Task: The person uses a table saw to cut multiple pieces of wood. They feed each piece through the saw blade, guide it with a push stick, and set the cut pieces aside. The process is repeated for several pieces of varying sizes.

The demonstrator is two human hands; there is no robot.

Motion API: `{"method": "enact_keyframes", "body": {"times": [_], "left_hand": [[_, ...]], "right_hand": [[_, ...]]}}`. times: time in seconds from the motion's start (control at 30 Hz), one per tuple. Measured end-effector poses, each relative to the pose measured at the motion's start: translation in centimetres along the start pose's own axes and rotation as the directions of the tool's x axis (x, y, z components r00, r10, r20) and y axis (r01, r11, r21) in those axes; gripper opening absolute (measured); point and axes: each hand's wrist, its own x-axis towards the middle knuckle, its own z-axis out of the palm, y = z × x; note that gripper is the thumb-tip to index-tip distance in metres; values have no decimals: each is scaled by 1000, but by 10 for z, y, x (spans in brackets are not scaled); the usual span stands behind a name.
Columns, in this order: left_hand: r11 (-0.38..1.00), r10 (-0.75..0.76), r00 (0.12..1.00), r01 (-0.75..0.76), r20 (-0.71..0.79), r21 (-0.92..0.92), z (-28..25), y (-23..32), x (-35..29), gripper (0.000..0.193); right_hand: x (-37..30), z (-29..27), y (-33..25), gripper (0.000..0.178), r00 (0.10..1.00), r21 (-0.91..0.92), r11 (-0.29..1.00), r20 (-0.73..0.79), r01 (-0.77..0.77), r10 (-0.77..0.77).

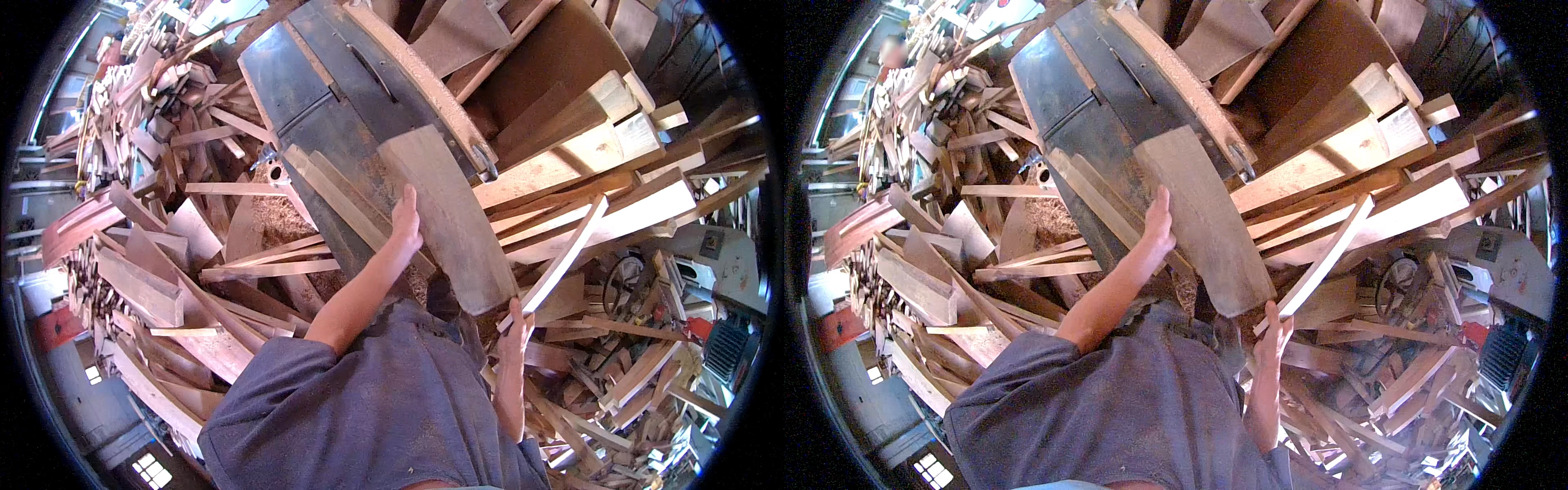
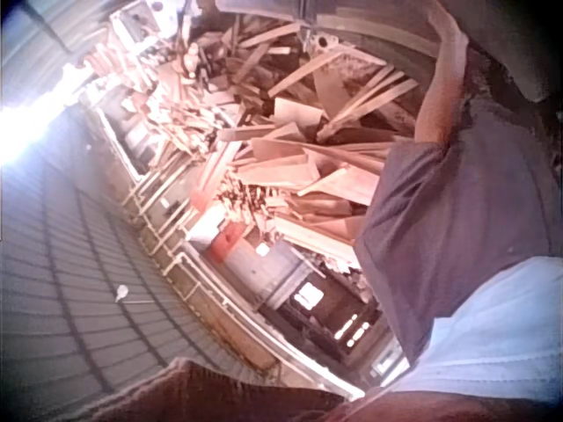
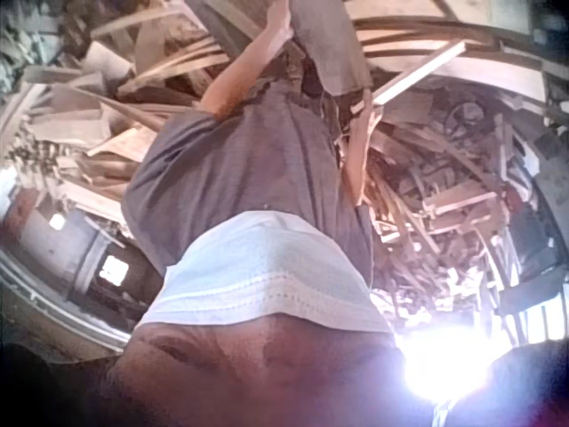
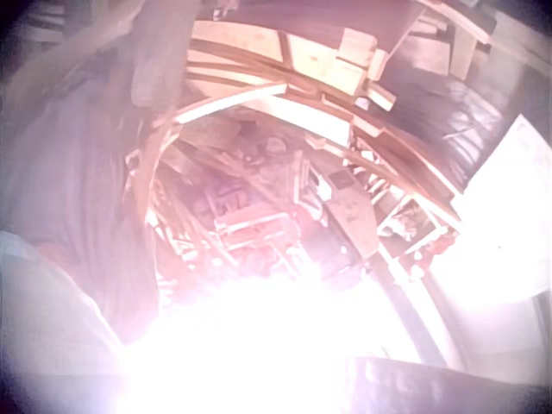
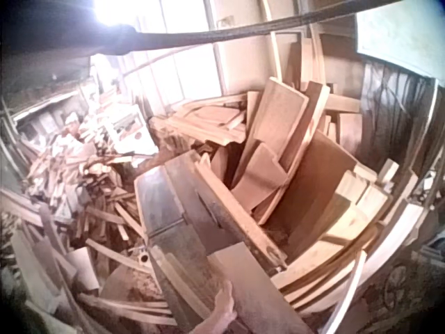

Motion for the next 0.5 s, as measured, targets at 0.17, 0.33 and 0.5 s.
{"method": "enact_keyframes", "body": {"times": [0.17,0.33,0.5], "left_hand": [[991,-98,991,106,90,-87,-11,-38,-11,72],[892,-223,972,234,-73,386,3,-32,-5,71],[-85,381,810,-449,446,889,-5,-9,-9,66]], "right_hand": [[-37,-5,-3,50,1000,129,992,-26,4,-1],[-22,-2,1,47,966,-46,984,-189,173,-179],[22,17,13,41,924,-295,930,-242,221,-297]]}}
